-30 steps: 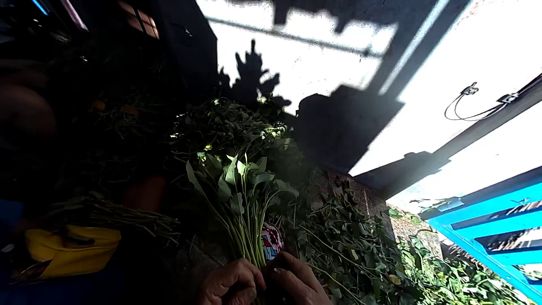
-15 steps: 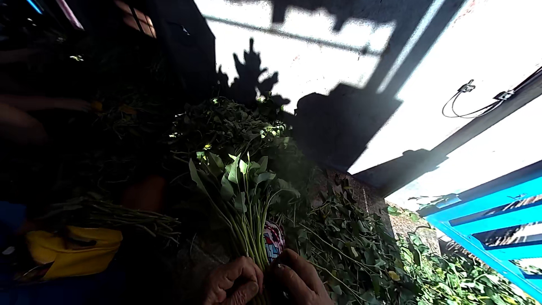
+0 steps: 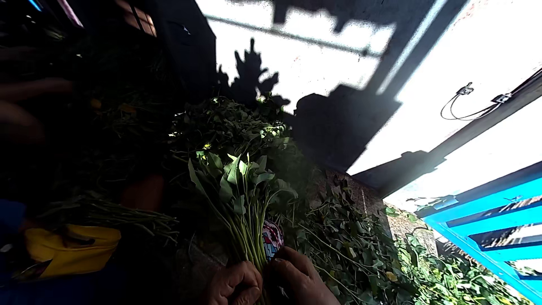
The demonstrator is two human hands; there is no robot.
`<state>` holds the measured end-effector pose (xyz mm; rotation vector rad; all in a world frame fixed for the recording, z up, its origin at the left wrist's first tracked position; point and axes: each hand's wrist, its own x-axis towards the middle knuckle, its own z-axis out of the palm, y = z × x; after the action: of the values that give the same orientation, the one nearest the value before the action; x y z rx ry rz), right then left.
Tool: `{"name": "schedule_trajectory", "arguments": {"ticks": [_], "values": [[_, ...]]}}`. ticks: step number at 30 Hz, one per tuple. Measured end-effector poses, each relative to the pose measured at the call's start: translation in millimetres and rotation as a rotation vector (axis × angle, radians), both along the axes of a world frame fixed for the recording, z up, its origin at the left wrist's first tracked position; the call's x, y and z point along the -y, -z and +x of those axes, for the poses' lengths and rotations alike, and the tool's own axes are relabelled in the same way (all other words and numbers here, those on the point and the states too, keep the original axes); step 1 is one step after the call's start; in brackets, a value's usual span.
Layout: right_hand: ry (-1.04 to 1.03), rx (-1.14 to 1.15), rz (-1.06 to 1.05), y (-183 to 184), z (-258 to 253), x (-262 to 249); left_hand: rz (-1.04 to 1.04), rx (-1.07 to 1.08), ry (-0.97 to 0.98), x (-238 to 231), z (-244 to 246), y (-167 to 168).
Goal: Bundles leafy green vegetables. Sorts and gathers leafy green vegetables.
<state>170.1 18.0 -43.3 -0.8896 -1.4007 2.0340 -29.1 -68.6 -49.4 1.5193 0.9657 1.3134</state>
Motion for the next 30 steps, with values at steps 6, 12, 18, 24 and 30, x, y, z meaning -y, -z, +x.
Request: {"name": "schedule_trajectory", "arguments": {"ticks": [6,12,18,24,30], "values": [[-0.022,0.061,0.308,-18,-20,-5,0.096,-0.404,-0.128,12,22,-14],[-0.146,-0.03,0.501,3,-21,-16,0.218,-0.69,-0.176,13,28,-13],[-0.186,-0.12,0.453,10,-20,-23,0.556,-1.17,-0.153,0,25,-33],[-0.188,-0.135,0.499,13,-22,-25,0.91,-1.456,0.009,-24,5,-36],[-0.152,-0.152,0.467,19,-20,-24,1.105,-1.423,0.046,-41,-4,-22]]}}
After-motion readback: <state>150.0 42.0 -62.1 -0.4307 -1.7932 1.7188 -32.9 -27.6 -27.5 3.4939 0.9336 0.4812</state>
